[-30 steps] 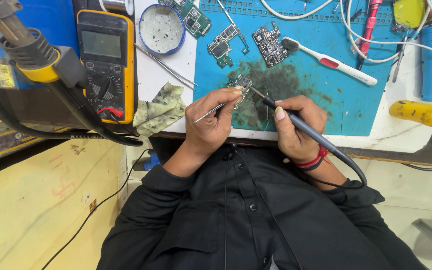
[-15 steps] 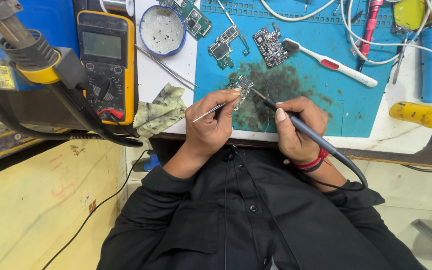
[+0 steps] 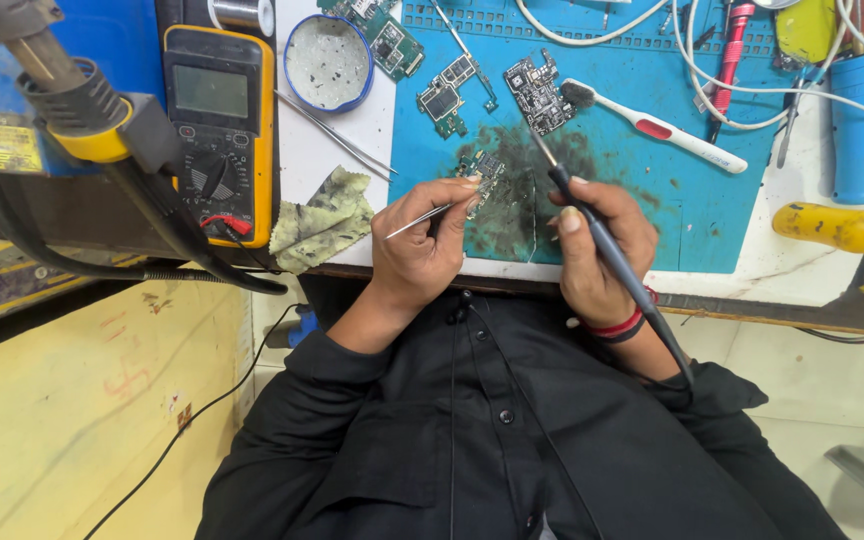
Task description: The person uses a soldering iron and tweezers to apply solder to a small circuit board. They hold the board steady with one hand while applying heat and solder with the other, working on specific connection points.
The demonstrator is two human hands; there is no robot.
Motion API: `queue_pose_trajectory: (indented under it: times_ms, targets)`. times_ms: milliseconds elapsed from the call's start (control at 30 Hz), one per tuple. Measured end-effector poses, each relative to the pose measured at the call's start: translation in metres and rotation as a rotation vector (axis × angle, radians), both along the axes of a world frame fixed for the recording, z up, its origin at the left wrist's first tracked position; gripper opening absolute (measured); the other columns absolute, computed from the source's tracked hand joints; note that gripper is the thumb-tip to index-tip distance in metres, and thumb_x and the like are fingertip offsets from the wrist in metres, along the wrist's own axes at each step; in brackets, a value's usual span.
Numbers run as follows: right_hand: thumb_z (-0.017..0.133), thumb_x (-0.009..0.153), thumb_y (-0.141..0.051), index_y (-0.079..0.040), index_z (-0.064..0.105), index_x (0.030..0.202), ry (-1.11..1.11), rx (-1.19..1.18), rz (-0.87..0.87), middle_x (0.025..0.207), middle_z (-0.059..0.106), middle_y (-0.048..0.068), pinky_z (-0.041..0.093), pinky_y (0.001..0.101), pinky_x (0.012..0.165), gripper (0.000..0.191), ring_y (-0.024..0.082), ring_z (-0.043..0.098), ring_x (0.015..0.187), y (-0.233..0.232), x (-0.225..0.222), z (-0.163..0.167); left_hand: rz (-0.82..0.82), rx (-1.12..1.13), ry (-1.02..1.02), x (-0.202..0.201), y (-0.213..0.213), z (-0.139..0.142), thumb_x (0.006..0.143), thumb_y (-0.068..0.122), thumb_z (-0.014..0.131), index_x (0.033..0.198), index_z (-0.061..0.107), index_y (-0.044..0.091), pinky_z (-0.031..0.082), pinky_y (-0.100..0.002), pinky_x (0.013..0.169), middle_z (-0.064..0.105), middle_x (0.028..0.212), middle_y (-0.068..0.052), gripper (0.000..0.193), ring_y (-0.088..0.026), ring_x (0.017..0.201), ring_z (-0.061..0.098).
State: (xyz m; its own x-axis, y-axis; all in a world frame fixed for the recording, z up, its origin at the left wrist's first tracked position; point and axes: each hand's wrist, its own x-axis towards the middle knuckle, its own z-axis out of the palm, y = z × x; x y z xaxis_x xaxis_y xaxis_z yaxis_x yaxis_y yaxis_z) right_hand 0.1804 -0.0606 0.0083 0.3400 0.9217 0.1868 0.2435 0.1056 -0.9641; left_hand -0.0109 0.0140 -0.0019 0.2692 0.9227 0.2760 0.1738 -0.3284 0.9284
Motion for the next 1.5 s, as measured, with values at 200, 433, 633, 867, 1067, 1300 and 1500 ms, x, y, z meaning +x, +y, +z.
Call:
queue_pose_trajectory:
  times_ms: [200,433,633,867,1067,1300,1500]
  targets:
    - [0.082,0.099,-0.012,-0.002,0.065,0.111,-0.350,0.029,0.020,0.087,0.066,0.008,0.045,0.0258,0.064,0.023,0.012,0.060,0.070,0.004,0.016,-0.005,0.008,0.013,-0.005,0.000,0.000,-0.002,0.099,0.000,0.073,0.105,0.065,0.001,0.064,-0.028,0.082,0.077,0.109,-0.013,0.010,-0.021,0.097,0.079]
    - [0.080,0.103,-0.011,0.000,0.070,0.115,-0.461,0.127,0.137,0.098,0.070,0.013,0.051,0.0301,0.070,0.019,0.024,0.068,0.078,0.017,0.018,0.002,0.018,0.015,-0.011,0.000,-0.001,-0.003,0.100,0.001,0.073,0.106,0.066,0.002,0.064,-0.028,0.081,0.077,0.109,-0.012,0.009,-0.020,0.096,0.079]
    - [0.077,0.099,-0.008,0.001,0.070,0.108,-0.439,0.103,0.162,0.091,0.071,0.011,0.050,0.0309,0.066,0.015,0.023,0.068,0.073,0.016,0.020,0.006,0.015,-0.005,-0.023,0.001,-0.002,-0.002,0.100,0.001,0.072,0.106,0.065,0.001,0.064,-0.028,0.081,0.077,0.109,-0.013,0.009,-0.020,0.095,0.079]
    - [0.077,0.093,-0.002,0.000,0.069,0.099,-0.483,0.106,0.150,0.085,0.069,0.010,0.049,0.0329,0.065,0.010,0.023,0.066,0.070,0.020,0.015,0.004,0.022,-0.006,-0.007,0.000,-0.002,0.000,0.100,0.001,0.072,0.107,0.065,0.001,0.064,-0.028,0.082,0.077,0.109,-0.013,0.010,-0.021,0.097,0.079]
    - [0.075,0.088,0.002,-0.001,0.068,0.096,-0.484,0.128,0.179,0.088,0.070,0.011,0.049,0.0315,0.062,0.011,0.024,0.066,0.072,0.021,0.015,0.008,0.016,-0.006,0.004,0.000,-0.002,0.001,0.100,0.000,0.072,0.107,0.065,0.001,0.064,-0.029,0.084,0.077,0.109,-0.013,0.010,-0.021,0.098,0.079]
    - [0.079,0.090,0.001,-0.001,0.069,0.097,-0.464,0.097,0.171,0.086,0.071,0.008,0.051,0.0315,0.066,0.012,0.020,0.067,0.071,0.020,0.015,0.004,0.014,0.029,0.045,0.000,-0.001,0.003,0.099,0.000,0.073,0.107,0.066,0.002,0.064,-0.030,0.085,0.076,0.108,-0.013,0.010,-0.023,0.100,0.079]
    - [0.080,0.090,0.000,-0.001,0.069,0.097,-0.477,0.087,0.174,0.085,0.070,0.008,0.050,0.0316,0.066,0.013,0.020,0.067,0.071,0.020,0.016,0.004,0.009,0.017,0.031,0.000,-0.001,0.003,0.099,0.001,0.073,0.107,0.066,0.002,0.064,-0.029,0.084,0.077,0.109,-0.012,0.011,-0.023,0.099,0.079]
